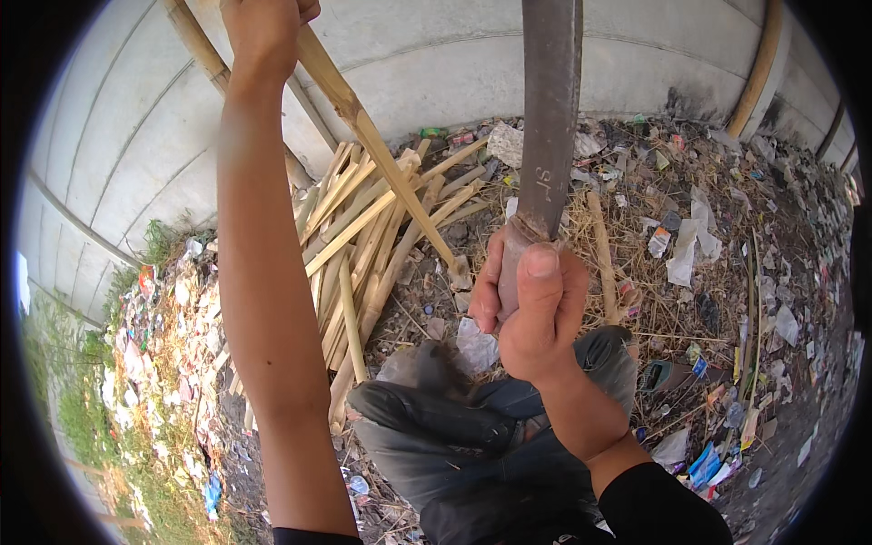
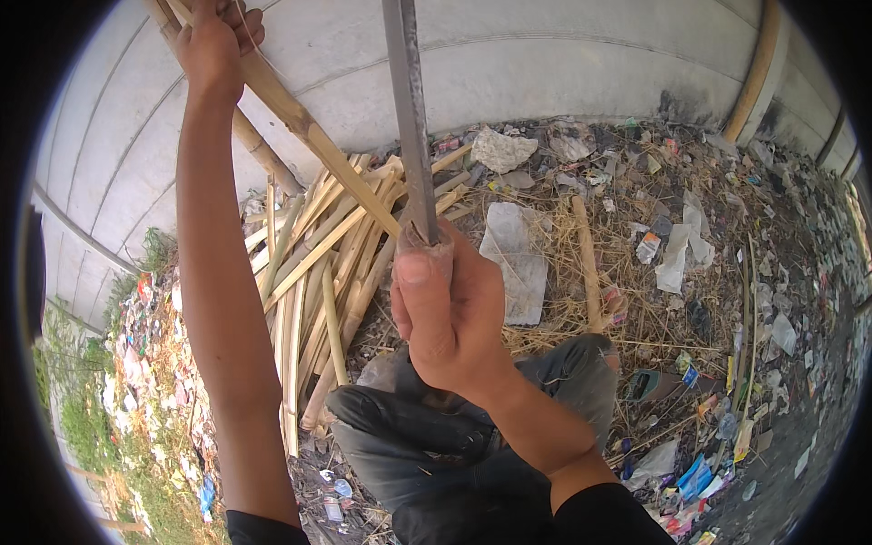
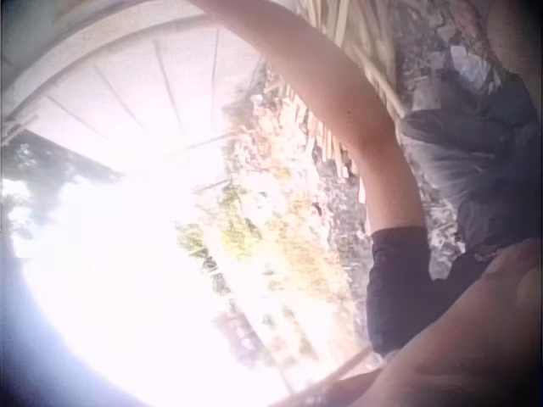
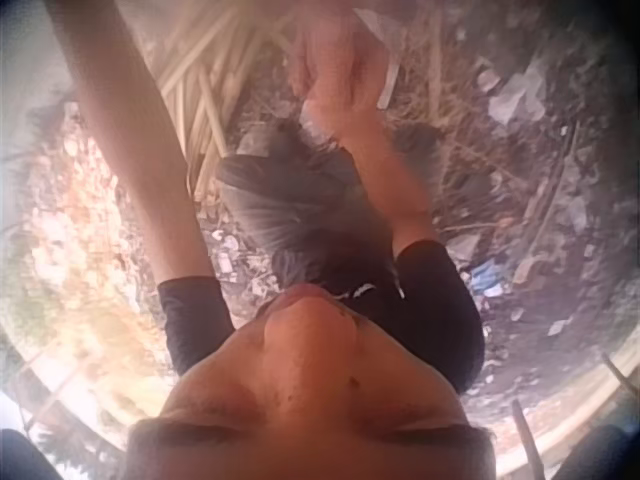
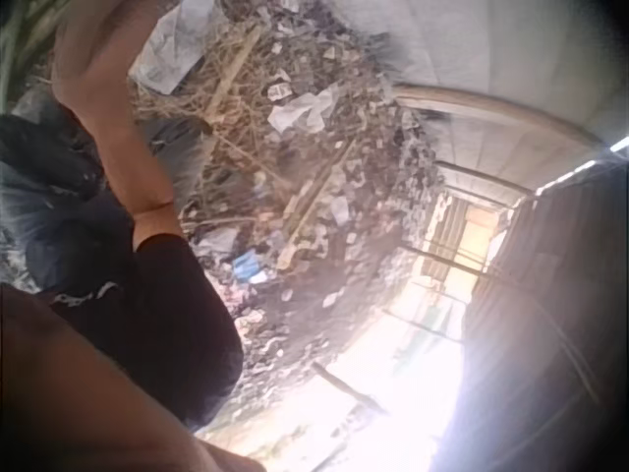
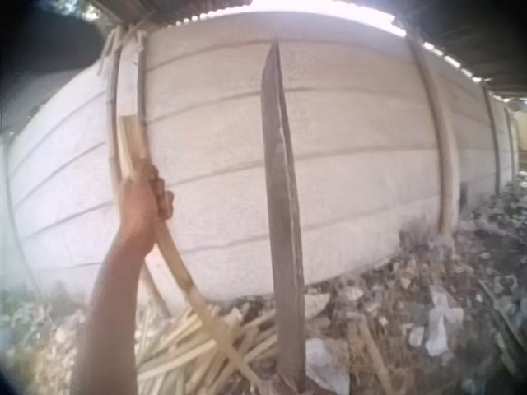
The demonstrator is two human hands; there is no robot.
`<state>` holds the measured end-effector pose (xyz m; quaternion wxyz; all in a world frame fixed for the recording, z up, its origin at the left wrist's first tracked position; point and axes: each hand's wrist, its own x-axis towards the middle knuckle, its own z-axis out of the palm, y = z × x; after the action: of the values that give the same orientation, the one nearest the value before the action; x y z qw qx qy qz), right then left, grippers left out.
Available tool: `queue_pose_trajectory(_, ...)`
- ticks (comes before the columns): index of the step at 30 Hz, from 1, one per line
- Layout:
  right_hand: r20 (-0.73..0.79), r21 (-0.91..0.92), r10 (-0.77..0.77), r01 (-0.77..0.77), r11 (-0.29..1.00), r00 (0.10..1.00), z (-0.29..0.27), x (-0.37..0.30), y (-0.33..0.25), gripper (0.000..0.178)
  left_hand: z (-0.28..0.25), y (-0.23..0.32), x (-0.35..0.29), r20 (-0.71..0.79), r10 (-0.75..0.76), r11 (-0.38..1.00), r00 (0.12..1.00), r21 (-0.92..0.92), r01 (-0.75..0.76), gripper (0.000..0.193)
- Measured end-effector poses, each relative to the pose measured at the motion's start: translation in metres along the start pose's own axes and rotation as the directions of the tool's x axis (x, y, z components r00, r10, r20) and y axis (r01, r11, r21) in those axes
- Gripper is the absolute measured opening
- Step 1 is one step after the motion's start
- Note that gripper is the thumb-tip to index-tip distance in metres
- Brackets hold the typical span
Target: The person sits on the ground and uses a knife to split long bamboo poles into thin strips. They hold the bamboo with one hand and use the knife to carefully split the material lengthwise, creating a pile of bamboo strips.
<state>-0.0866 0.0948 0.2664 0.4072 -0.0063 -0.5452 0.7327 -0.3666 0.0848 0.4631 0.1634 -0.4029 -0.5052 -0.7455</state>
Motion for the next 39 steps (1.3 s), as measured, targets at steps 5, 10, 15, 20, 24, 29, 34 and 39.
queue_pose_trajectory(5, 0.005, -0.371, 0.474, -0.439, 0.819, 0.88, -0.038, -0.047, 0.103, 0.051, 0.033, 0.01, -0.014, 0.102, -0.037, 0.997, 0.994, -0.065, 0.044, 0.048)
queue_pose_trajectory(10, -0.043, -0.186, 0.706, -0.7, 0.689, 0.706, -0.067, -0.046, 0.082, 0.053, 0.032, 0.009, -0.007, 0.234, -0.062, 0.975, 0.97, -0.194, 0.109, 0.049)
queue_pose_trajectory(15, -0.037, -0.046, 0.221, -0.222, 0.974, 0.975, -0.019, 0.014, -0.032, 0.054, 0.024, 0.004, -0.007, 0.306, -0.04, 0.975, 0.951, -0.195, 0.103, 0.05)
queue_pose_trajectory(20, -0.032, 0.099, 0.059, -0.056, 0.994, 0.998, -0.017, 0.006, -0.049, 0.053, 0.028, 0.007, -0.009, 0.316, -0.075, 0.957, 0.946, -0.245, 0.158, 0.052)
queue_pose_trajectory(24, 0.035, -0.113, 0.754, -0.747, 0.655, 0.656, -0.046, -0.038, 0.017, 0.055, 0.03, 0.008, -0.011, 0.352, -0.091, 0.927, 0.931, -0.312, 0.209, 0.053)
queue_pose_trajectory(29, -0.078, 0.028, 0.8, -0.801, 0.598, 0.594, -0.068, -0.051, 0.038, 0.055, 0.012, 0.003, -0.01, 0.381, -0.107, 0.899, 0.918, -0.357, 0.253, 0.05)
queue_pose_trajectory(34, -0.027, -0.025, 0.362, -0.363, 0.932, 0.932, -0.034, -0.015, -0.028, 0.047, 0.012, -0.016, -0.004, -0.07, 0.043, 0.981, 0.997, -0.188, -0.056, 0.047)
queue_pose_trajectory(39, -0.013, -0.089, 0.131, -0.132, 0.987, 0.991, -0.015, -0.027, -0.041, 0.049, 0.044, -0.001, -0.035, -0.284, 0.353, 0.827, 0.891, 0.539, -0.156, 0.062)
